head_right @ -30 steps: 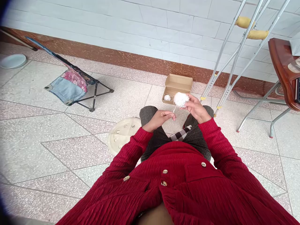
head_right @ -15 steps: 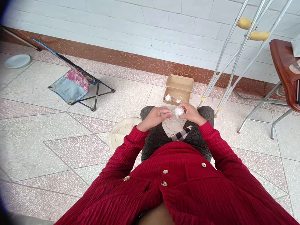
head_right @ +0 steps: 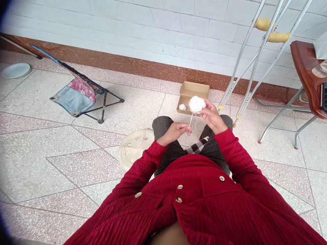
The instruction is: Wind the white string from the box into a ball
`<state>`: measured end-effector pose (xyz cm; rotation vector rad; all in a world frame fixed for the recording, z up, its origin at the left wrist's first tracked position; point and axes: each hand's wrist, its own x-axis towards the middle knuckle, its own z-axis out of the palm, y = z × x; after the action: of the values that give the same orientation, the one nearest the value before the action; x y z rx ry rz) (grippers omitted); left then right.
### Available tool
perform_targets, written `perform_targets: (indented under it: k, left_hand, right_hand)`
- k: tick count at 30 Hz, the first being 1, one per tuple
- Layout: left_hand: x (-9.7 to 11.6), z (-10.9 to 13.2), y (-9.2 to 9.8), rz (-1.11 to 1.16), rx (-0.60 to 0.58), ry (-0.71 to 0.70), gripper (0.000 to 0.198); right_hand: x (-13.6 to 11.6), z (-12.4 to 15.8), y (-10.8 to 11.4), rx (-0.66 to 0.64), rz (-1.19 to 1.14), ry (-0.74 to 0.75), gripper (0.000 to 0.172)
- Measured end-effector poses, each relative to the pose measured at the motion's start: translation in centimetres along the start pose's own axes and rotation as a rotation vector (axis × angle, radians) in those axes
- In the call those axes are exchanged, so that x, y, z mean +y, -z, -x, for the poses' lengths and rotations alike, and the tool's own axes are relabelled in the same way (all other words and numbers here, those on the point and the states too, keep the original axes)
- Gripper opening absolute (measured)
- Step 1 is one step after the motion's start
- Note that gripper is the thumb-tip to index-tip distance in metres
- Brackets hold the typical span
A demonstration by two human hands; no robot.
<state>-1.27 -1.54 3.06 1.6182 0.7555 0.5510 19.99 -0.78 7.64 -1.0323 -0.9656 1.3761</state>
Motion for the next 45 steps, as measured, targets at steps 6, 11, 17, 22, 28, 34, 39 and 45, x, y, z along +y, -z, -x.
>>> perform_targets:
  k: [6, 11, 17, 22, 28, 34, 39, 45]
  left_hand:
    - [1.6, 0.7, 0.9, -0.089, -0.061, -0.001, 0.037]
    - [2.3, 0.3, 3.8, -0.195, 0.078, -0.018, 0.033]
    - [1.2, -0.6, 3.5, -0.124, 0.104, -0.034, 0.036]
    - [-0.2, -0.9, 1.3, 0.017, 0.083, -0.019, 0.045]
    - [0.2, 0.2, 0.5, -0.045, -0.105, 0.036, 0.041]
    - [2.9, 0.7, 2.5, -0.15, -0.058, -0.017, 0.035]
    - [4.3, 0.0, 4.7, -0.24, 0.172, -0.112, 0.032]
    - [2.6, -0.6, 4.0, -0.105, 0.25, -0.089, 0.036]
  right_hand:
    - [3.2, -2.0, 2.1, 0.197, 0.652, 0.141, 0.05]
    - [5.1, 0.8, 1.9, -0.163, 0.561, -0.194, 0.047]
    - [3.3, 3.2, 1.0, -0.461, -0.056, -0.454, 0.054]
    - [1.7, 2.5, 0.9, -0.272, -0.199, -0.325, 0.052]
    - [1.2, -0.6, 1.7, 0.183, 0.235, -0.045, 0.038]
    - [4.2, -0.5, 2.1, 0.112, 0.483, -0.119, 0.051]
    - [4.1, 2.3, 0.1, -0.335, 0.145, -0.418, 0.047]
    - [1.4, 3.0, -0.8, -0.331, -0.156, -0.342, 0.055]
